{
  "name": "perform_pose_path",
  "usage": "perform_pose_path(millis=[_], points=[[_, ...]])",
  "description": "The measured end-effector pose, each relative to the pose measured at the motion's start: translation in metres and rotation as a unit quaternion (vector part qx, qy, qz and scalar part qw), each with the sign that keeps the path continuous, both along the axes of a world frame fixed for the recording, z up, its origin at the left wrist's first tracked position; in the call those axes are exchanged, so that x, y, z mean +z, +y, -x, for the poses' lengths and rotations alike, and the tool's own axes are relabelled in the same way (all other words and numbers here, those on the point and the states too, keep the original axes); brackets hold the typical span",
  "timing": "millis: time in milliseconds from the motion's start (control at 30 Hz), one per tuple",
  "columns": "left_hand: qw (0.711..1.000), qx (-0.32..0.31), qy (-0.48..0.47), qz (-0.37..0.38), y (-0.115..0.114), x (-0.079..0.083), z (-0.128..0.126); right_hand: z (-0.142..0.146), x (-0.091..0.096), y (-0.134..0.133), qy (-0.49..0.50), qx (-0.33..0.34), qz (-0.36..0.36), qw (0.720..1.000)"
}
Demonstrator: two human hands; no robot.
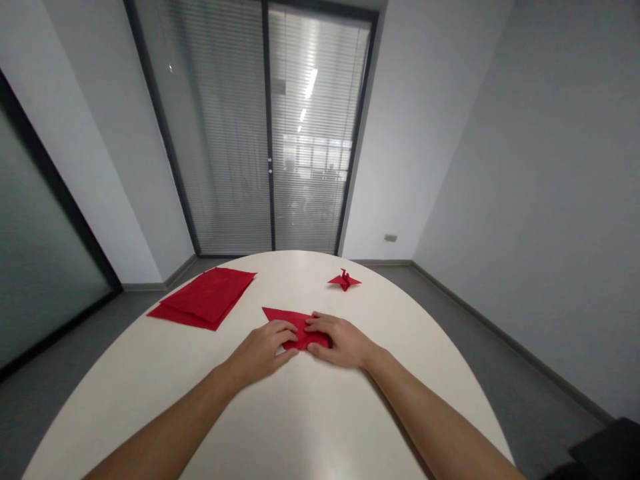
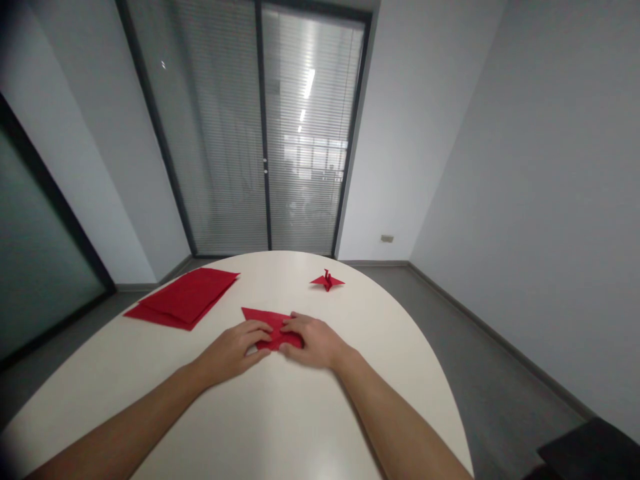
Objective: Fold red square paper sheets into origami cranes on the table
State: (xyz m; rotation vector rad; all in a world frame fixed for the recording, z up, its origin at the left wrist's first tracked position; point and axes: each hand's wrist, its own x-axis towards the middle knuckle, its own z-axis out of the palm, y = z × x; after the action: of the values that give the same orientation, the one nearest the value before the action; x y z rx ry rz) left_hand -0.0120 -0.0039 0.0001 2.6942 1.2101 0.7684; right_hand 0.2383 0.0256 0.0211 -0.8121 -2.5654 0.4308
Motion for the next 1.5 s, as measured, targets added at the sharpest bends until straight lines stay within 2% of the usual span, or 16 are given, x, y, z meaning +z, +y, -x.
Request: perform_pose_path(millis=[400,733,967,1100,1200,1400,1500], points=[[1.0,0.021,0.013,-0.013,0.0,0.0,-0.002,-0.009,-0.002,0.004,0.0,-0.025,0.001,1.0],[0.999,0.033,-0.025,0.018,-0.001,0.001,-0.005,-0.005,-0.009,0.009,0.007,-0.139,-0.011,0.99],[1.0,0.014,-0.025,0.01,-0.002,-0.001,-0.003,-0.003,-0.016,0.013,0.022,-0.175,-0.016,0.984],[1.0,0.021,-0.01,-0.002,-0.002,-0.001,-0.004,0.0,-0.013,0.011,0.051,-0.152,-0.068,0.985],[1.0,0.021,-0.01,-0.011,-0.001,-0.001,-0.005,0.006,-0.007,0.004,0.045,-0.11,-0.09,0.989],[1.0,0.019,-0.005,0.008,0.004,-0.007,-0.003,0.015,-0.005,-0.011,-0.008,0.002,-0.026,1.0],[0.999,0.026,0.012,0.02,0.006,-0.01,-0.003,0.013,-0.004,-0.013,-0.061,0.008,0.027,0.998]])
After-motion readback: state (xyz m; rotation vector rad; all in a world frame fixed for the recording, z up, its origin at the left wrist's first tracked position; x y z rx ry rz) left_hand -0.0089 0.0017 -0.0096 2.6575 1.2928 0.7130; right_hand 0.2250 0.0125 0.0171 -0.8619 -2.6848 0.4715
